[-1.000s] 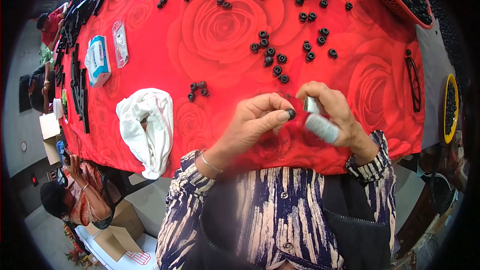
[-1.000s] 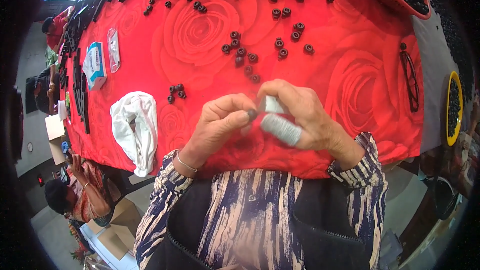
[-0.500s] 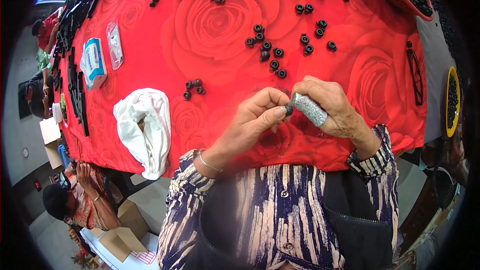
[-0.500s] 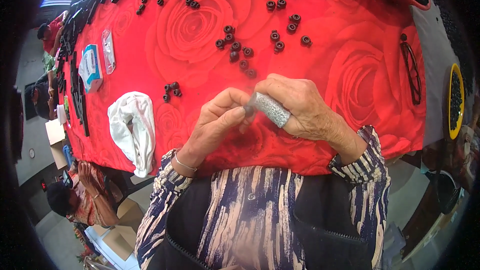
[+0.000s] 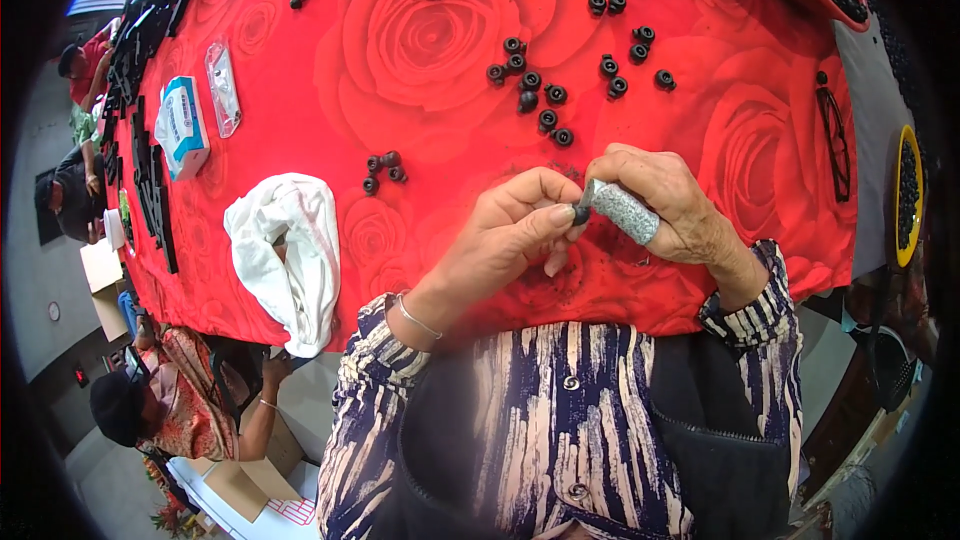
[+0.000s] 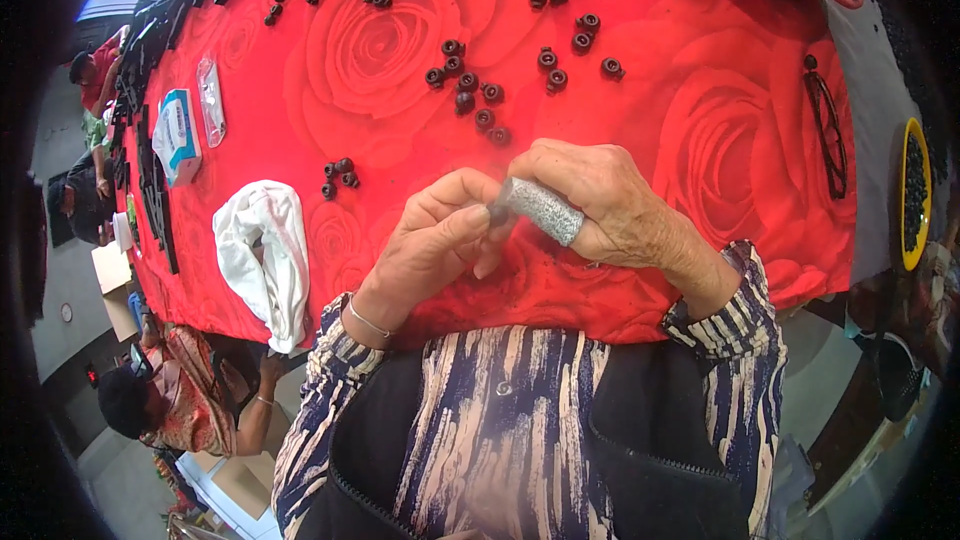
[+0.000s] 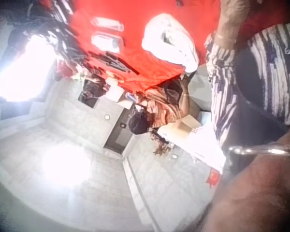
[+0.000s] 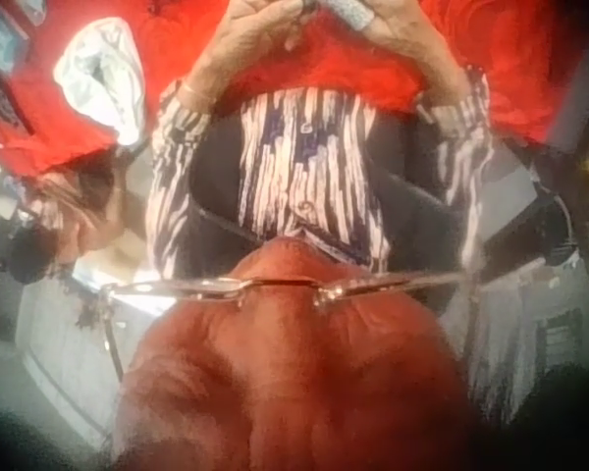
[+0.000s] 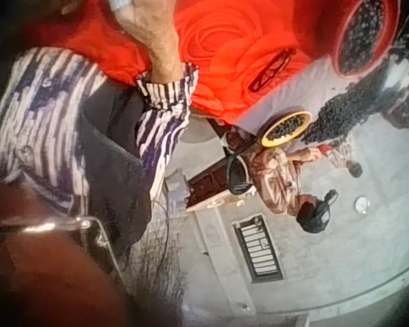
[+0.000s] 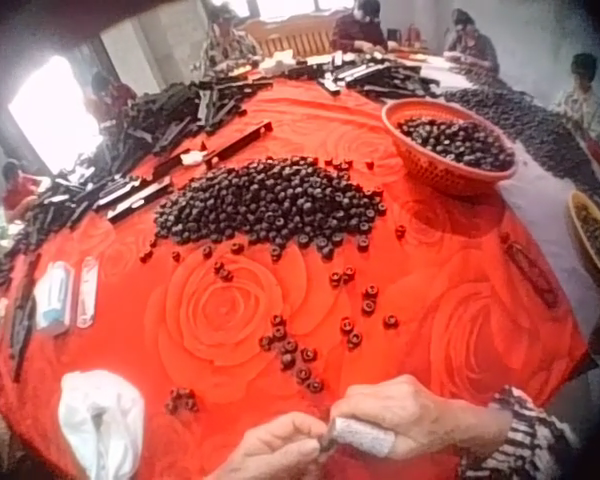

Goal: The person cleans small black plastic components by picking them up from the table one by one, rubbing them against a small cloth held in their hand, and placing them back on the table.

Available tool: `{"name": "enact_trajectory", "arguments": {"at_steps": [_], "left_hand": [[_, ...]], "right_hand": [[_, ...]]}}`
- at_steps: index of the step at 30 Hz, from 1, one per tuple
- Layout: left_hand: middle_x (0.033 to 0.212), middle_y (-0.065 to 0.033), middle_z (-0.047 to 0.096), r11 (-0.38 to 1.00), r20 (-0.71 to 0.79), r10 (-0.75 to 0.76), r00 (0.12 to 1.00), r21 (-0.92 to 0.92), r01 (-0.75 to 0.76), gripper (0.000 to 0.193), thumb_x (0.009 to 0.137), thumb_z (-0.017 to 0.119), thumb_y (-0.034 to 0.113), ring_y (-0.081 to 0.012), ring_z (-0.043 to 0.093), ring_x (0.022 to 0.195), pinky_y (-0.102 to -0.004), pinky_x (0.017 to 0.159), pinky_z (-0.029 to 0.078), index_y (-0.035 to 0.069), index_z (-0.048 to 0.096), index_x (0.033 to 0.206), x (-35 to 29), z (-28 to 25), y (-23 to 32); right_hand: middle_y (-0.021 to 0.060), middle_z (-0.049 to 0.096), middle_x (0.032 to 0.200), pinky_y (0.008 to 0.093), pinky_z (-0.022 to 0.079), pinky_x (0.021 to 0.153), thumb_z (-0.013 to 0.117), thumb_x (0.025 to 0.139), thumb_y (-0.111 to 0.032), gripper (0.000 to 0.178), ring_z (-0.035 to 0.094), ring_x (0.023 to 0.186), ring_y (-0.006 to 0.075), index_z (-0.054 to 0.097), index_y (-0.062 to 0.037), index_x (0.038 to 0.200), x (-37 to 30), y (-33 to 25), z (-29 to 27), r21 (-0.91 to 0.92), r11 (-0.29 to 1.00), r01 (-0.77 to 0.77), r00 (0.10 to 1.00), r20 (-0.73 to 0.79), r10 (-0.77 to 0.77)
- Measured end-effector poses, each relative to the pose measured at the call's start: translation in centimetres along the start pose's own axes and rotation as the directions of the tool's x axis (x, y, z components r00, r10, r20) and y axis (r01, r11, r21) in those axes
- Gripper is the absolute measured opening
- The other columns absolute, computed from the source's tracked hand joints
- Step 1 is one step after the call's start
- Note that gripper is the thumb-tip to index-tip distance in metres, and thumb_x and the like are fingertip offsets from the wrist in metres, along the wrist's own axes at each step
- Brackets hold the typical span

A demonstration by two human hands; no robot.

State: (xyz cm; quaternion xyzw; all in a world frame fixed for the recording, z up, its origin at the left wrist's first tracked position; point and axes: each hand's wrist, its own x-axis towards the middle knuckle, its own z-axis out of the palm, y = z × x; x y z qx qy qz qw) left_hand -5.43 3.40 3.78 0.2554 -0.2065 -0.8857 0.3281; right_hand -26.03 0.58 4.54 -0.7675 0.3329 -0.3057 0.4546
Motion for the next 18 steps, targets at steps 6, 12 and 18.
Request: {"name": "enact_trajectory", "arguments": {"at_steps": [6,12,18], "left_hand": [[0.085,-0.0028,0.054,0.996,0.011,-0.012,1.000,-0.092,0.013,0.018,0.093,0.052,0.015,-0.0076,0.052,0.068,-0.0209,0.056,0.044,0.001,0.052,0.105,0.0,0.2,-0.1],[0.086,-0.0029,0.054,0.992,0.020,-0.015,1.000,-0.128,0.018,0.017,0.094,0.050,0.014,-0.0074,0.051,0.068,-0.0218,0.056,0.044,0.002,0.051,0.106,-0.1,-0.1,-0.8],[0.091,-0.0011,0.053,0.977,0.018,-0.036,0.999,-0.210,0.039,0.021,0.093,0.051,0.019,-0.0071,0.047,0.077,-0.0213,0.055,0.042,0.005,0.050,0.109,-0.4,0.7,-0.9]], "right_hand": [[0.0119,0.054,0.075,0.0372,0.044,0.057,0.060,0.079,-0.014,0.017,0.058,0.067,0.0310,0.055,-0.0021,0.091,0.1,-0.5,-0.4,-0.011,0.999,-0.032,0.999,0.026,0.032],[0.0121,0.054,0.075,0.0375,0.044,0.057,0.061,0.075,-0.012,0.019,0.058,0.068,0.0315,0.055,-0.0022,0.091,0.2,-0.3,-0.4,-0.023,1.000,0.001,0.999,0.050,0.001],[0.0124,0.054,0.076,0.0374,0.044,0.058,0.061,0.077,-0.011,0.019,0.058,0.068,0.0320,0.055,-0.0017,0.092,0.1,-0.5,-0.4,0.011,1.000,0.020,0.999,0.038,-0.021]]}}
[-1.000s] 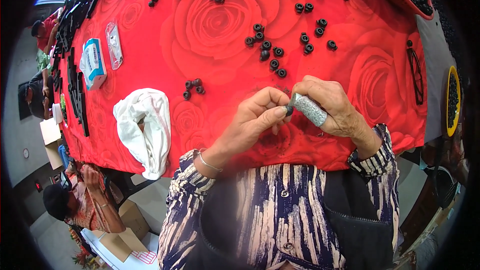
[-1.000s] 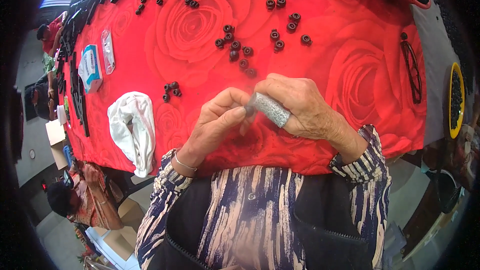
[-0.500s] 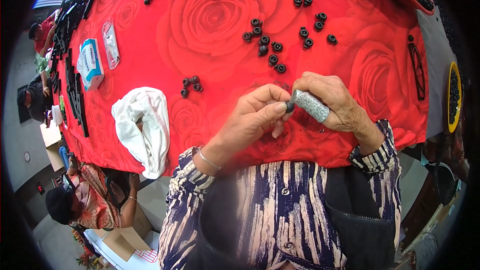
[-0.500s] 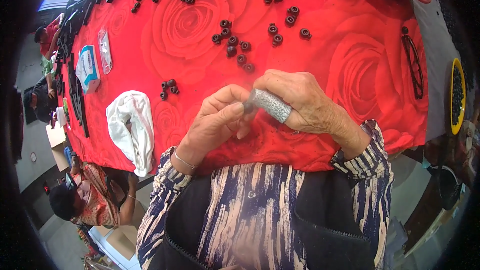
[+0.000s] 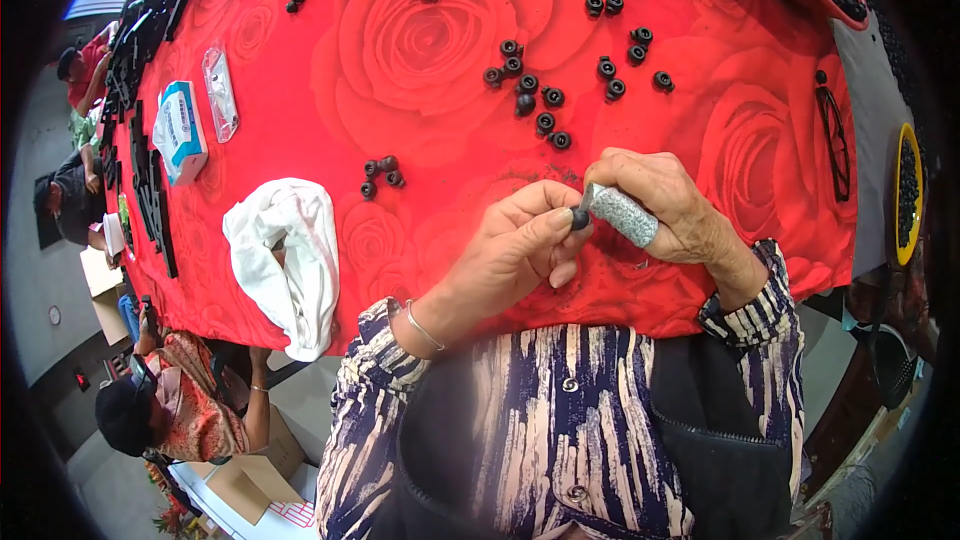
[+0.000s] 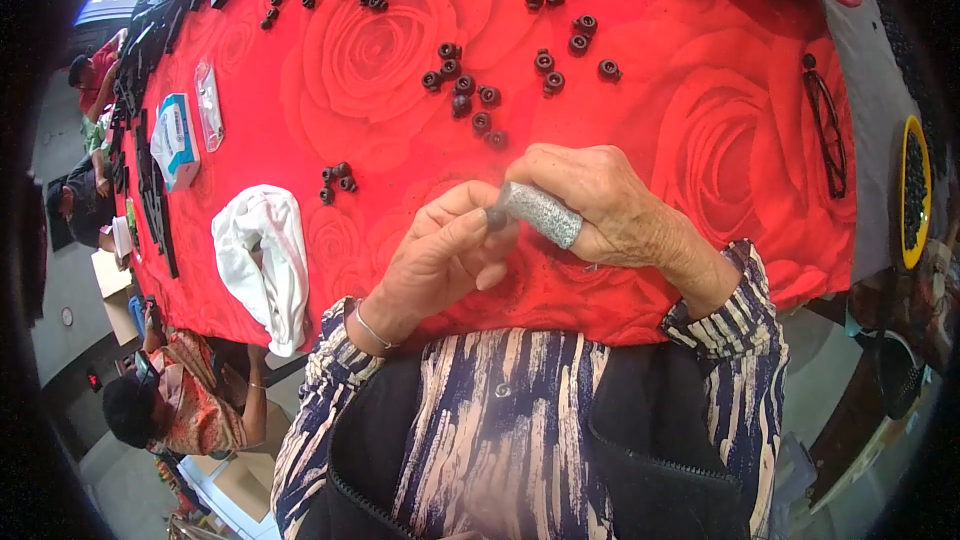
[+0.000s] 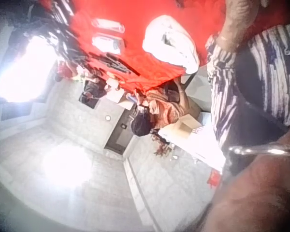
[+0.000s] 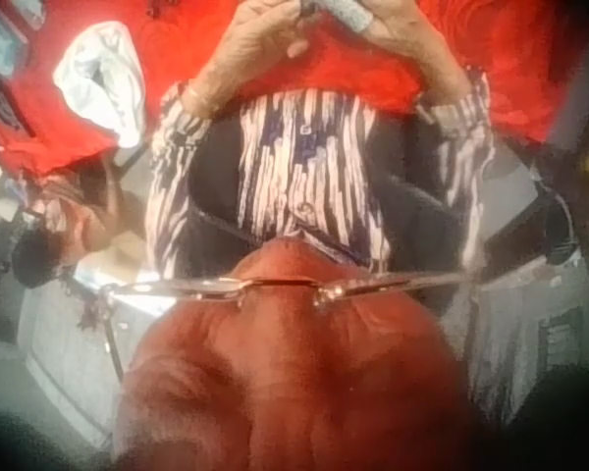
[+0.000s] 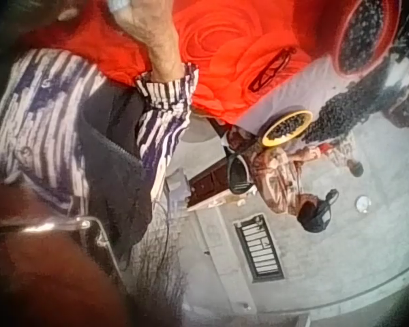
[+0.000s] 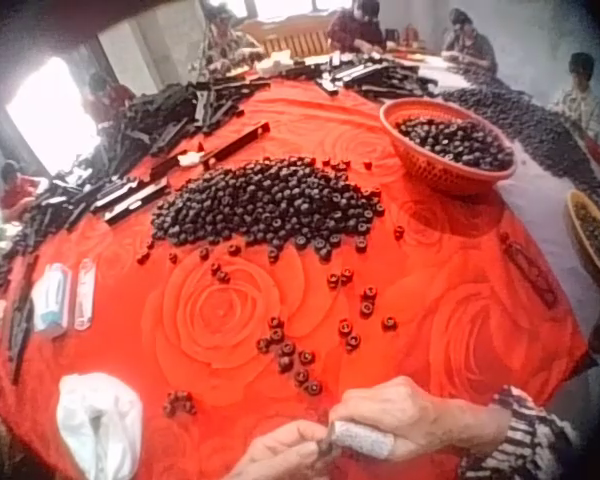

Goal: The person cleans small black plastic components by picking them up from the table one by one, rubbing them against a small cloth held in their hand, and placing them back on the table.

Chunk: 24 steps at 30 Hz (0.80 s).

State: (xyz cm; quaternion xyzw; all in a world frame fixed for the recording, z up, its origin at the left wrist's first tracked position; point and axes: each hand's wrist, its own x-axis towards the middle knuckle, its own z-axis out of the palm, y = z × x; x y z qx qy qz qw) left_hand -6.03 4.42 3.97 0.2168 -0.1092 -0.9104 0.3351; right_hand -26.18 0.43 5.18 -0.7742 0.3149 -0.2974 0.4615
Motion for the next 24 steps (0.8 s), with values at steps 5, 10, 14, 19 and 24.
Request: {"name": "enact_trajectory", "arguments": {"at_steps": [5,10,14,19,24], "left_hand": [[0.087,-0.0036,0.054,0.999,-0.051,0.033,0.998,0.005,-0.033,0.019,0.093,0.051,0.014,-0.0074,0.048,0.068,-0.0226,0.055,0.044,0.002,0.050,0.108,0.13,0.12,0.02],[0.087,-0.0035,0.054,0.999,-0.046,0.029,0.999,-0.033,-0.030,0.018,0.093,0.051,0.013,-0.0073,0.048,0.067,-0.0229,0.054,0.044,0.002,0.051,0.107,0.18,-0.09,-0.17],[0.086,-0.0033,0.055,0.999,-0.065,0.050,0.997,-0.006,-0.050,0.017,0.093,0.051,0.013,-0.0074,0.048,0.066,-0.0230,0.053,0.045,0.002,0.052,0.105,0.10,-0.12,-0.29],[0.091,-0.0022,0.056,0.998,-0.044,0.041,0.998,0.043,-0.039,0.020,0.093,0.051,0.017,-0.0078,0.051,0.074,-0.0221,0.053,0.044,0.003,0.052,0.107,-0.44,-0.14,-0.25],[0.085,-0.0030,0.055,0.999,-0.042,0.041,0.998,-0.019,-0.042,0.018,0.093,0.052,0.015,-0.0078,0.050,0.067,-0.0220,0.052,0.044,0.002,0.052,0.104,-0.70,0.32,-0.29]], "right_hand": [[0.0126,0.054,0.076,0.0374,0.045,0.058,0.060,0.078,-0.011,0.018,0.058,0.068,0.0323,0.055,-0.0017,0.092,-0.09,0.21,0.16,0.021,0.999,-0.034,0.999,0.007,0.034],[0.0123,0.053,0.074,0.0378,0.044,0.057,0.060,0.077,-0.011,0.017,0.057,0.067,0.0320,0.054,-0.0018,0.090,0.19,0.00,-0.18,-0.046,0.999,0.005,1.000,0.020,-0.005],[0.0122,0.051,0.072,0.0382,0.044,0.056,0.061,0.076,-0.011,0.018,0.056,0.065,0.0316,0.053,-0.0015,0.089,0.23,-0.19,-0.27,-0.085,0.995,0.043,0.999,0.036,-0.040],[0.0124,0.051,0.072,0.0384,0.043,0.056,0.061,0.077,-0.010,0.018,0.056,0.065,0.0317,0.053,-0.0010,0.090,-0.02,-0.52,0.05,-0.093,0.994,0.056,0.998,0.036,-0.053],[0.0123,0.052,0.073,0.0378,0.044,0.056,0.060,0.077,-0.010,0.017,0.056,0.065,0.0315,0.053,-0.0006,0.090,-0.10,-0.76,0.43,-0.066,0.995,0.079,0.996,0.042,-0.077]]}}
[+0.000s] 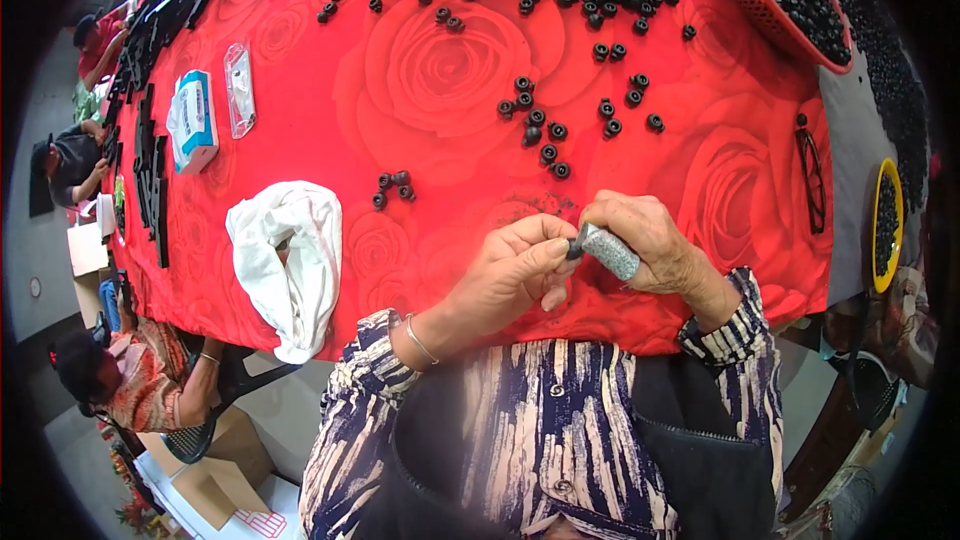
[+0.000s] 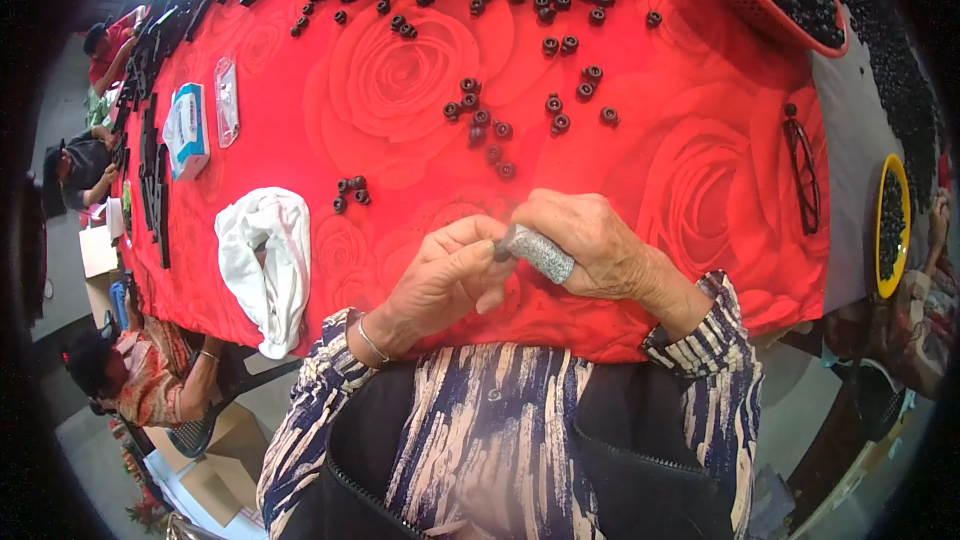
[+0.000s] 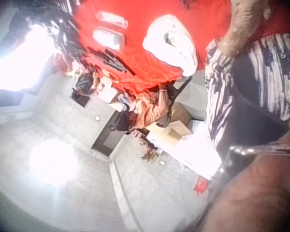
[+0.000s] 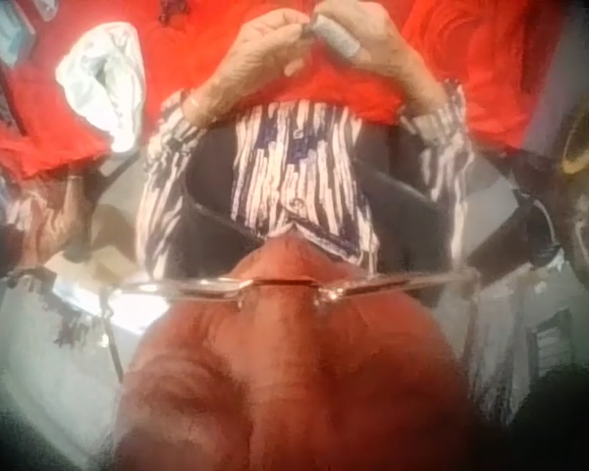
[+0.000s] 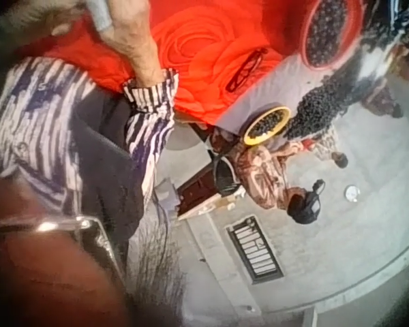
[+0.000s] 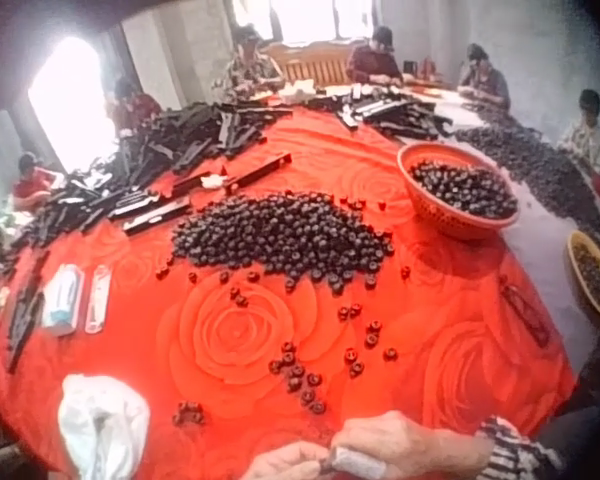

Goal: The person cleans small black plastic components by picking them up from the table one by one, rubbing them against a small cloth held in their hand, and placing them back on the table.

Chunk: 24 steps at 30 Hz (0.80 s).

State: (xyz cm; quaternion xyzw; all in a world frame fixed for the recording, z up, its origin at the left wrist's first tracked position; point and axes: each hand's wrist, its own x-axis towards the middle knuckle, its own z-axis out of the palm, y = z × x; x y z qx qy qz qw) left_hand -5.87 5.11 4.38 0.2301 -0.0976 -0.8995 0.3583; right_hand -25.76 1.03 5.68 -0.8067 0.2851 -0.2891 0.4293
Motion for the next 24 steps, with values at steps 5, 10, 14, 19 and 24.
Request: {"name": "enact_trajectory", "arguments": {"at_steps": [5,10,14,19,24], "left_hand": [[0.083,-0.0022,0.052,0.995,-0.029,0.067,0.997,-0.072,-0.068,0.019,0.093,0.051,0.018,-0.0078,0.047,0.069,-0.0223,0.052,0.043,0.002,0.052,0.102,0.6,-0.8,0.9],[0.082,-0.0028,0.051,0.991,-0.021,0.117,0.993,-0.062,-0.118,0.018,0.093,0.051,0.017,-0.0081,0.046,0.070,-0.0222,0.052,0.043,0.001,0.052,0.103,1.1,-1.1,1.0],[0.082,-0.0038,0.052,0.994,0.022,0.106,0.994,0.036,-0.107,0.017,0.093,0.051,0.014,-0.0085,0.047,0.068,-0.0222,0.053,0.044,0.001,0.052,0.105,0.9,-0.8,0.6],[0.082,-0.0037,0.052,0.996,0.009,0.053,0.999,0.066,-0.054,0.017,0.094,0.050,0.013,-0.0082,0.048,0.068,-0.0221,0.053,0.044,0.001,0.051,0.105,0.9,-0.5,0.5],[0.082,-0.0021,0.052,0.997,0.006,0.039,0.999,0.063,-0.039,0.018,0.094,0.050,0.014,-0.0072,0.048,0.068,-0.0213,0.054,0.044,0.001,0.051,0.105,0.7,-0.4,0.5]], "right_hand": [[0.0119,0.053,0.074,0.0376,0.045,0.054,0.064,0.074,-0.010,0.021,0.056,0.064,0.0306,0.054,0.0000,0.089,0.1,-0.4,0.7,-0.166,0.983,0.084,0.996,0.042,-0.078],[0.0116,0.052,0.073,0.0362,0.043,0.054,0.066,0.075,-0.011,0.022,0.055,0.062,0.0291,0.054,-0.0009,0.091,-0.1,0.0,0.1,0.015,0.998,0.055,0.995,-0.082,-0.053],[0.0124,0.053,0.073,0.0350,0.044,0.055,0.064,0.077,-0.011,0.025,0.056,0.063,0.0296,0.052,-0.0005,0.096,0.2,-0.1,-0.2,-0.018,0.999,-0.050,0.991,-0.128,0.047],[0.0129,0.052,0.074,0.0356,0.044,0.055,0.063,0.078,-0.011,0.025,0.056,0.063,0.0303,0.053,-0.0002,0.097,0.1,0.0,-0.1,-0.029,0.997,-0.070,0.992,-0.106,0.067],[0.0136,0.052,0.075,0.0363,0.044,0.056,0.063,0.076,-0.010,0.025,0.056,0.064,0.0312,0.053,0.0003,0.098,0.1,-0.1,-0.1,-0.036,0.996,-0.087,0.995,-0.055,0.085]]}}
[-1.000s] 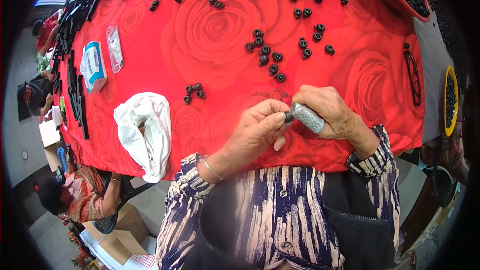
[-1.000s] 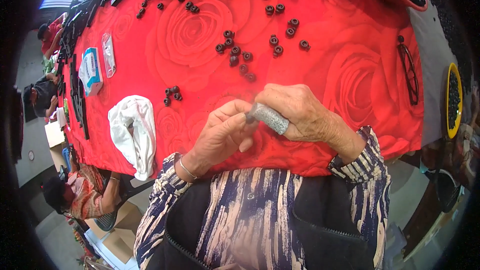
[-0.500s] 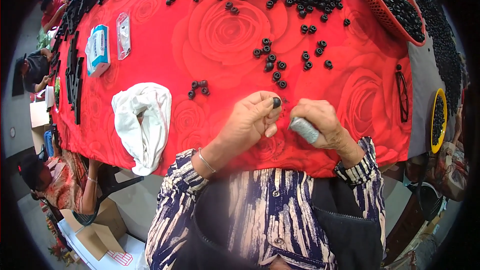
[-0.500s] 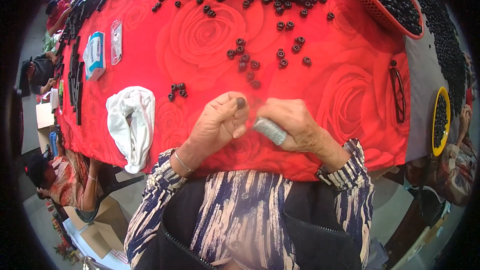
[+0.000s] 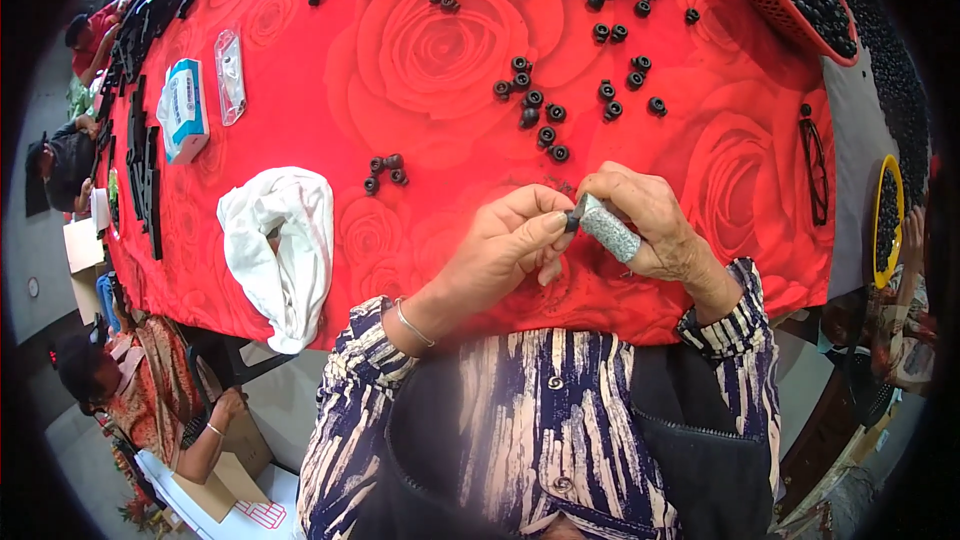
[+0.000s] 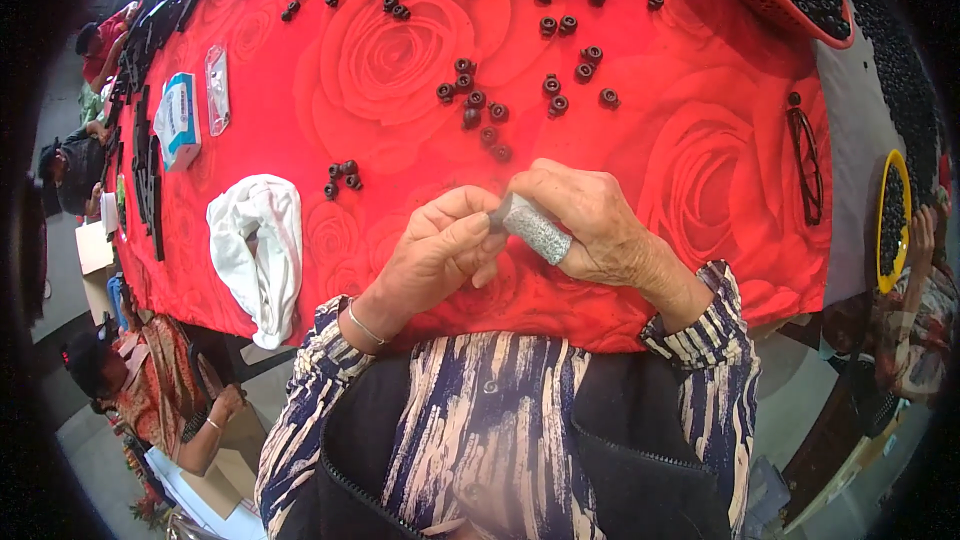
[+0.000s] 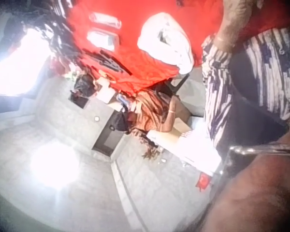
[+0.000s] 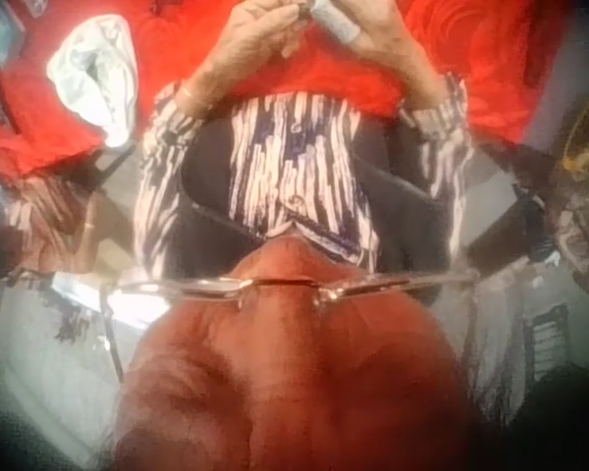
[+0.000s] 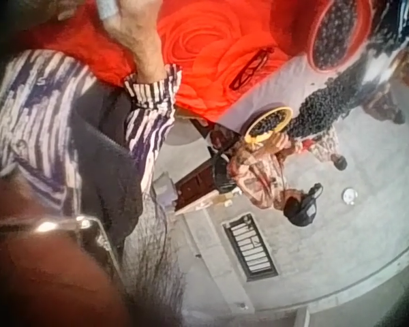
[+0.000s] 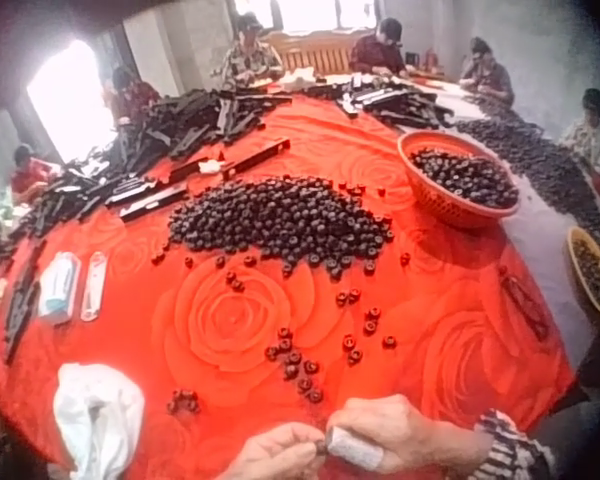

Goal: The person cleans small black plastic components by picking them up from the table one by one, rubbing them against a small cloth held in their hand, and placing them back on the table.

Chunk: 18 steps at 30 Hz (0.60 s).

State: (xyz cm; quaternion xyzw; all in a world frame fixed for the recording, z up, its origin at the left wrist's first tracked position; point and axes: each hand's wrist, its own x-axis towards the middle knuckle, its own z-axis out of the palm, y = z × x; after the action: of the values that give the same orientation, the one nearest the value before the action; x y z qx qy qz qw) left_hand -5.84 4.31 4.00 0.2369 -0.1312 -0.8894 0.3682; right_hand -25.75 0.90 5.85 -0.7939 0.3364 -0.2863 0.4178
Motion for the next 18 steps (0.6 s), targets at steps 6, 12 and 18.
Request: {"name": "enact_trajectory", "arguments": {"at_steps": [6,12,18], "left_hand": [[0.082,0.0012,0.052,0.999,-0.002,-0.011,1.000,0.052,0.011,0.018,0.094,0.051,0.017,-0.0056,0.049,0.067,-0.0206,0.055,0.043,0.002,0.051,0.105,0.08,-0.16,0.12],[0.082,0.0013,0.052,0.996,-0.021,-0.004,1.000,0.087,0.006,0.019,0.093,0.052,0.018,-0.0053,0.049,0.066,-0.0202,0.056,0.043,0.003,0.051,0.105,-0.04,-0.13,0.12],[0.082,0.0013,0.051,1.000,-0.004,0.010,1.000,0.027,-0.010,0.018,0.094,0.051,0.017,-0.0057,0.047,0.066,-0.0206,0.058,0.042,0.003,0.051,0.104,0.15,-0.22,-0.09]], "right_hand": [[0.0138,0.052,0.076,0.0363,0.044,0.056,0.062,0.075,-0.009,0.026,0.057,0.065,0.0313,0.053,0.0002,0.098,-0.23,0.39,0.05,0.018,1.000,-0.020,1.000,-0.004,0.020],[0.0136,0.052,0.076,0.0359,0.044,0.056,0.062,0.076,-0.009,0.025,0.056,0.065,0.0309,0.053,0.0002,0.097,0.01,0.21,-0.01,0.027,0.999,-0.022,1.000,0.003,0.022],[0.0137,0.052,0.075,0.0367,0.043,0.056,0.062,0.076,-0.009,0.023,0.056,0.065,0.0315,0.053,-0.0002,0.096,-0.02,0.28,0.04,0.035,0.999,-0.033,0.999,0.021,0.032]]}}
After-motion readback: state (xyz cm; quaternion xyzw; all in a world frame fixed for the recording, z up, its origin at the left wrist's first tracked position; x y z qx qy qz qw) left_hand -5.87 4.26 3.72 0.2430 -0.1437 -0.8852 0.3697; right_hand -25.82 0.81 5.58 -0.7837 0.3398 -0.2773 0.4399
